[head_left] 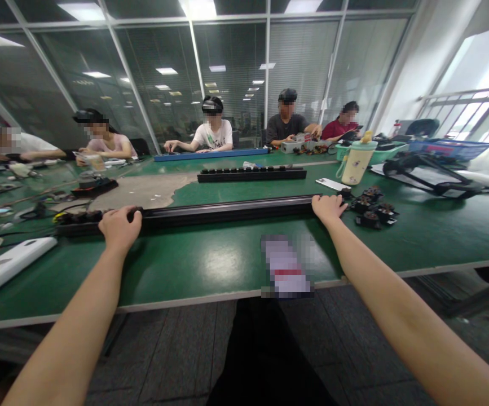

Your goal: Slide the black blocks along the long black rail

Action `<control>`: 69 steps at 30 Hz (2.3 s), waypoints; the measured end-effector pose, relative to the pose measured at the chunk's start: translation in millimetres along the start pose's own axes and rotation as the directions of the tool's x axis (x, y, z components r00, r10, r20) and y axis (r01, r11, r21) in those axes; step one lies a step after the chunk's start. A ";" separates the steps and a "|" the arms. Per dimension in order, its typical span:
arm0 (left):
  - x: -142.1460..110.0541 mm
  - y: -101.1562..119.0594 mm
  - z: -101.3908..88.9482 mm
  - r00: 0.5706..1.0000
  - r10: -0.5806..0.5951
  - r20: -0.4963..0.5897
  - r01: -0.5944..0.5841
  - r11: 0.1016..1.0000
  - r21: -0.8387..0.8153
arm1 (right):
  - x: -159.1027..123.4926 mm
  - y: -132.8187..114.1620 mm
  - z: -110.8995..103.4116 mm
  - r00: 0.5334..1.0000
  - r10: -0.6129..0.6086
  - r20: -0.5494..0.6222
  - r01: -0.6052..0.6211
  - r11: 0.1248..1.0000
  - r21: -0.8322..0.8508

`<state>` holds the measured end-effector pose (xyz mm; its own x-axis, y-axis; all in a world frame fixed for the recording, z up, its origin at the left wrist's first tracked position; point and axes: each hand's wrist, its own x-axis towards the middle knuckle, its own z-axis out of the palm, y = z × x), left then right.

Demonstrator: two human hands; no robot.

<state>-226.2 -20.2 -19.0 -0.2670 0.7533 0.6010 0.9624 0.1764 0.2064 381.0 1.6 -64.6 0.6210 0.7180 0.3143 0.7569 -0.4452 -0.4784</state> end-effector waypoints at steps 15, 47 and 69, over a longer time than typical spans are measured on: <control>-8.4 11.8 -7.0 0.998 -0.036 0.055 0.041 0.995 -0.087 | 0.6 0.4 0.9 1.000 0.003 0.008 -0.003 1.000 0.005; -11.0 22.6 -9.3 0.999 -0.009 0.042 0.016 0.986 -0.169 | 2.9 3.4 0.3 0.997 -0.069 -0.025 0.069 0.997 -0.017; -11.7 23.6 -16.4 0.994 -0.040 0.106 0.056 0.987 -0.153 | -10.7 -10.7 -5.9 0.971 -0.238 -0.010 0.237 0.970 -0.054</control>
<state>-201.2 -35.2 -8.5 -0.2983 0.8088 0.5069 0.9271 0.1193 0.3553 367.5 -4.4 -58.1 0.4250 0.7981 0.4272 0.8925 -0.2906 -0.3449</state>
